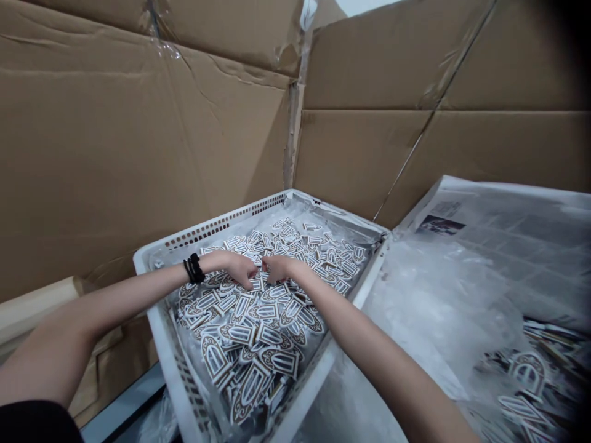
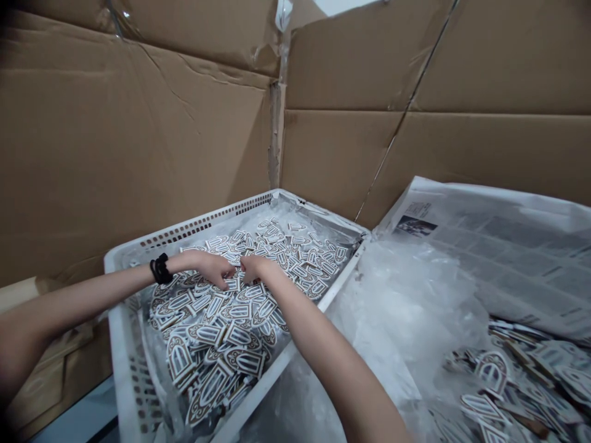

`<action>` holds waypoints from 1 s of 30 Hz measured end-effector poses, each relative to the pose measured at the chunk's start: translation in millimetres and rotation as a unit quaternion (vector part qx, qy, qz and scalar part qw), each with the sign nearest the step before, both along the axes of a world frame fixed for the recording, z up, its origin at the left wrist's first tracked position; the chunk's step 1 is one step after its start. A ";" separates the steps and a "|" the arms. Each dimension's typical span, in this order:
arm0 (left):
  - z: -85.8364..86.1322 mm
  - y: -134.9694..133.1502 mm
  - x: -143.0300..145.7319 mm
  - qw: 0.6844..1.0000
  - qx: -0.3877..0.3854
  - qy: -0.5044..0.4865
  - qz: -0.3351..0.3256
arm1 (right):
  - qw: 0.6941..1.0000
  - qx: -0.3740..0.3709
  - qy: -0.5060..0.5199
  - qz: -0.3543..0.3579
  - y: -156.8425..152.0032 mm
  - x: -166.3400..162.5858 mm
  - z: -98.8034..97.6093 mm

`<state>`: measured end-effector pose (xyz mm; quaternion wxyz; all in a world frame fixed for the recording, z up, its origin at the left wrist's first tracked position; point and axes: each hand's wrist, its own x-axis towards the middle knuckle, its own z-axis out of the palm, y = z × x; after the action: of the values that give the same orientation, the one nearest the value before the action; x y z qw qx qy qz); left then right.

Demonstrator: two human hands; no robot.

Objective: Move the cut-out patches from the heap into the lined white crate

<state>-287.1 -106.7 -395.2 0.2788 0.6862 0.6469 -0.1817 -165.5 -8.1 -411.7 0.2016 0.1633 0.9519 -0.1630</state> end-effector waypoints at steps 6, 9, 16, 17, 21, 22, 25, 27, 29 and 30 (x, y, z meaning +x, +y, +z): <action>3.6 1.3 -7.2 0.999 -0.008 0.034 0.020 | 0.995 0.070 0.070 0.015 -6.6 -4.2 -10.3; 7.6 2.3 -14.7 0.999 -0.009 -0.001 0.033 | 0.997 0.045 0.060 0.012 -7.1 -4.9 -8.8; 10.5 -4.8 -4.5 0.992 -0.110 -0.058 -0.013 | 0.995 0.077 0.055 0.025 -6.9 -5.8 -3.7; 8.9 -7.3 2.3 0.987 -0.143 -0.072 -0.023 | 0.995 0.080 0.054 0.034 -7.9 -6.4 -4.1; 0.3 -14.1 24.8 0.992 -0.097 -0.039 -0.066 | 0.996 0.052 0.043 0.057 -12.5 -6.6 0.1; -1.6 -14.3 26.7 0.995 -0.061 -0.031 -0.075 | 0.997 0.045 0.045 0.050 -13.5 -5.4 4.3; -4.8 -12.9 24.3 0.994 -0.043 -0.067 -0.077 | 0.998 -0.058 -0.002 0.023 -15.1 1.5 22.5; -5.1 -12.9 21.4 0.984 -0.120 -0.122 -0.058 | 0.979 -0.183 -0.082 0.013 -14.8 6.5 33.2; -3.8 -15.7 23.0 0.967 -0.196 -0.154 -0.052 | 0.957 -0.252 -0.142 0.006 -12.9 9.3 37.5; -2.6 -18.4 26.2 0.964 -0.208 -0.155 -0.056 | 0.955 -0.252 -0.153 0.000 -11.5 9.5 36.8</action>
<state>-260.8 -125.1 -397.8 0.5010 0.6684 0.5042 -0.2192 -156.0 -19.5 -374.9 0.3795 0.1304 0.8375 -0.3710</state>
